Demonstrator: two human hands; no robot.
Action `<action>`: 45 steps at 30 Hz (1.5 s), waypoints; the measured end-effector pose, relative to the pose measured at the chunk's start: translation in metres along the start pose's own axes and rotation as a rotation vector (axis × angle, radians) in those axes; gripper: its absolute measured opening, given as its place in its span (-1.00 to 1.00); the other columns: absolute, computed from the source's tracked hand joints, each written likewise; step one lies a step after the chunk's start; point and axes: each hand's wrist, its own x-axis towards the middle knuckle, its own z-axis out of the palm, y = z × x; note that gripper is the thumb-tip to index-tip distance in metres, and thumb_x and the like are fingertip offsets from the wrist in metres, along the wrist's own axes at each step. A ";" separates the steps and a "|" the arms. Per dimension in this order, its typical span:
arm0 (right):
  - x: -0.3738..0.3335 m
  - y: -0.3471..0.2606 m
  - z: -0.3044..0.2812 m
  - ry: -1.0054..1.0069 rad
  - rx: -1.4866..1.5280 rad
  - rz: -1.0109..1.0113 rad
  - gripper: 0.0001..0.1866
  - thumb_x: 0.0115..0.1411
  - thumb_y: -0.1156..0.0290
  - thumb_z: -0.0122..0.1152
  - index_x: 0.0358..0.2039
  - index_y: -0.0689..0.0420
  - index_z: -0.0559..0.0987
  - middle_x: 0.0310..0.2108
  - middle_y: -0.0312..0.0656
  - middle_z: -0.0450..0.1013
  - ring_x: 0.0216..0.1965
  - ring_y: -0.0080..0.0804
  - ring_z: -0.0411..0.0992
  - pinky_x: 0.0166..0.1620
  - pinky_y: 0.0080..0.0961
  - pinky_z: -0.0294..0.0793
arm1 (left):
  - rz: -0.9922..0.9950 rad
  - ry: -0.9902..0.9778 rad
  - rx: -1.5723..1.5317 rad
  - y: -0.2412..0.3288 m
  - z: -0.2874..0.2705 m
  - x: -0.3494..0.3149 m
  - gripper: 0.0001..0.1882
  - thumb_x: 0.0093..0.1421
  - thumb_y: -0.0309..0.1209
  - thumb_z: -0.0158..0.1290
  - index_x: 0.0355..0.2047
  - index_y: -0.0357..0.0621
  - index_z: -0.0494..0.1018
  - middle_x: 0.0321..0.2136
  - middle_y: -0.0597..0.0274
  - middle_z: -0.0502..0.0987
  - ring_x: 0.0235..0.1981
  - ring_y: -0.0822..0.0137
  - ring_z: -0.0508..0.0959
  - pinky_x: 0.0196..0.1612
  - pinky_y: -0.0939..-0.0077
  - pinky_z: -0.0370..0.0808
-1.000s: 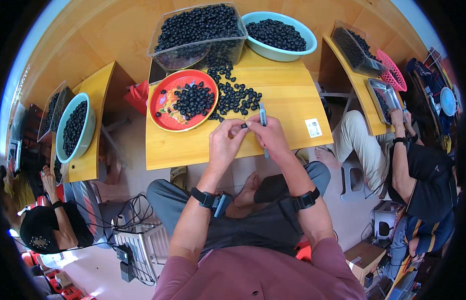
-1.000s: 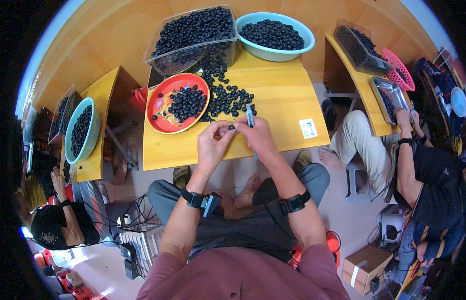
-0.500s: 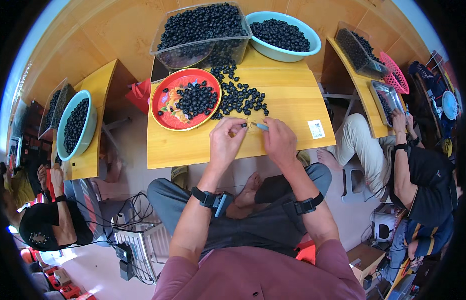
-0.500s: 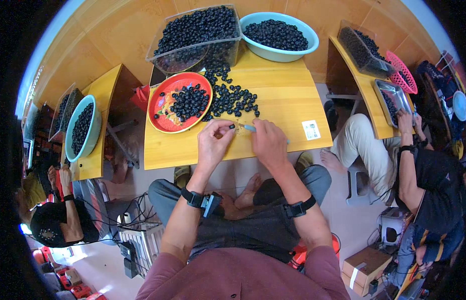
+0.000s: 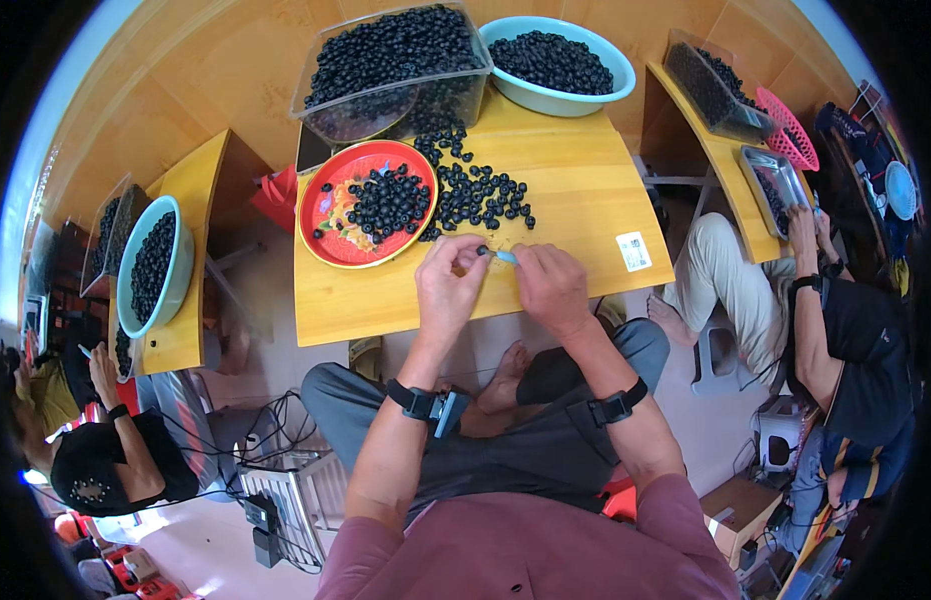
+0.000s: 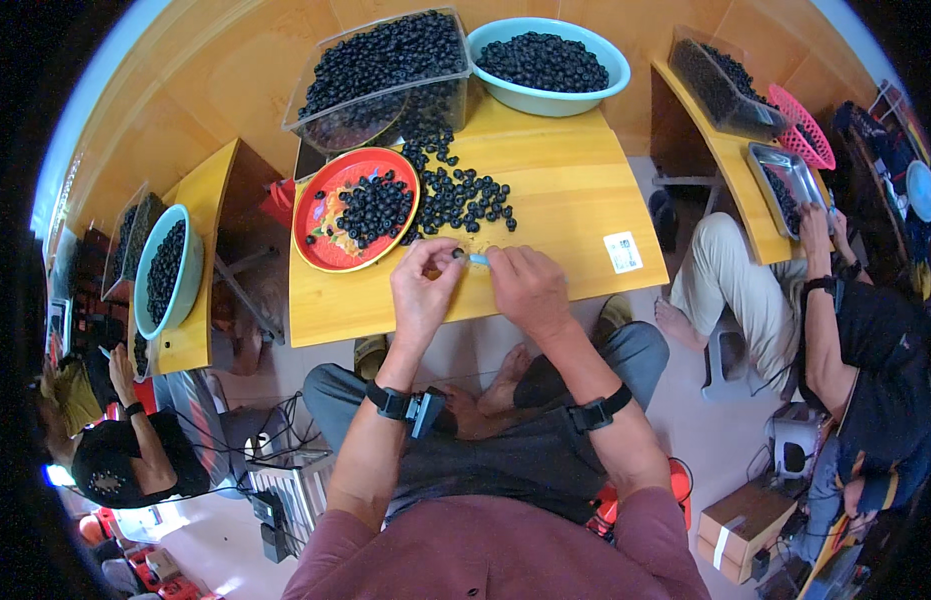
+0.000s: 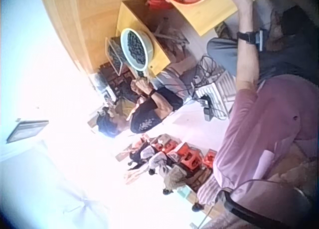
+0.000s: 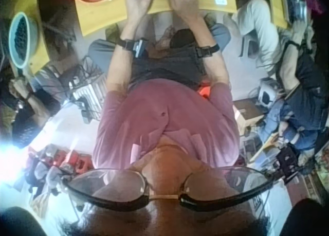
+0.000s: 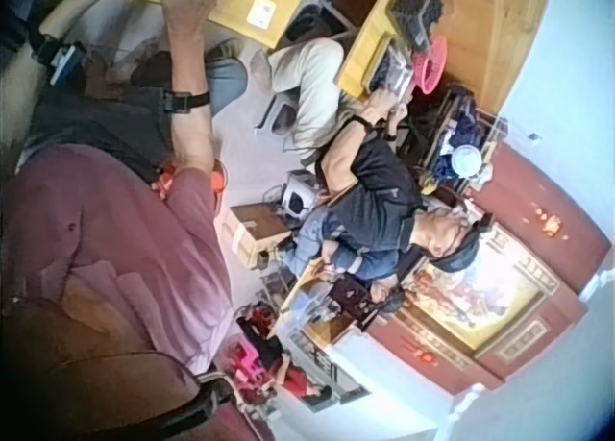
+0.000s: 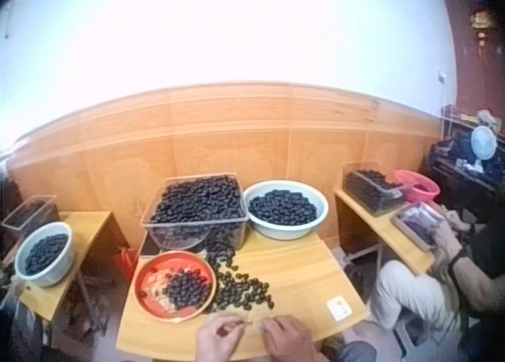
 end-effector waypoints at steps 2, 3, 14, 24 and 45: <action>-0.001 -0.003 0.001 -0.002 0.004 -0.017 -0.75 0.12 0.47 0.28 -0.16 0.14 0.60 -0.52 -0.24 0.38 -0.47 -0.28 0.47 -0.41 -0.31 0.49 | 0.006 -0.010 0.012 0.000 -0.001 -0.002 -0.76 0.14 -0.67 0.29 -0.16 -0.30 0.62 -0.34 0.27 0.56 -0.35 0.49 0.56 -0.22 0.61 0.53; 0.000 -0.004 0.001 0.006 -0.022 -0.031 -0.76 0.11 0.47 0.28 -0.17 0.14 0.60 -0.52 -0.25 0.38 -0.48 -0.30 0.46 -0.42 -0.34 0.48 | 0.027 -0.004 0.012 0.000 0.000 -0.002 -0.74 0.14 -0.67 0.29 -0.14 -0.29 0.61 -0.33 0.27 0.57 -0.35 0.49 0.56 -0.22 0.60 0.54; -0.003 -0.004 0.000 0.005 -0.110 -0.013 -0.82 0.12 0.42 0.29 -0.24 0.10 0.63 -0.55 -0.30 0.33 -0.49 -0.37 0.45 -0.45 -0.39 0.46 | 0.033 -0.035 0.037 -0.002 0.002 -0.003 -0.69 0.13 -0.69 0.30 -0.10 -0.28 0.61 -0.32 0.25 0.57 -0.33 0.47 0.58 -0.21 0.58 0.57; -0.003 -0.004 0.001 -0.003 -0.098 -0.015 -0.81 0.11 0.42 0.28 -0.22 0.10 0.64 -0.54 -0.28 0.34 -0.49 -0.36 0.46 -0.46 -0.38 0.48 | -0.066 -0.036 -0.064 -0.005 0.002 -0.004 -0.68 0.14 -0.70 0.30 -0.07 -0.28 0.59 -0.32 0.20 0.60 -0.34 0.46 0.62 -0.24 0.57 0.60; -0.006 -0.006 0.004 -0.001 -0.030 0.225 -0.84 0.17 0.46 0.29 -0.22 0.10 0.66 -0.49 -0.21 0.45 -0.44 -0.21 0.52 -0.38 -0.25 0.51 | 0.081 0.048 0.034 0.000 -0.017 0.007 -0.82 0.18 -0.63 0.30 -0.19 -0.28 0.64 -0.32 0.19 0.56 -0.33 0.37 0.59 -0.23 0.51 0.55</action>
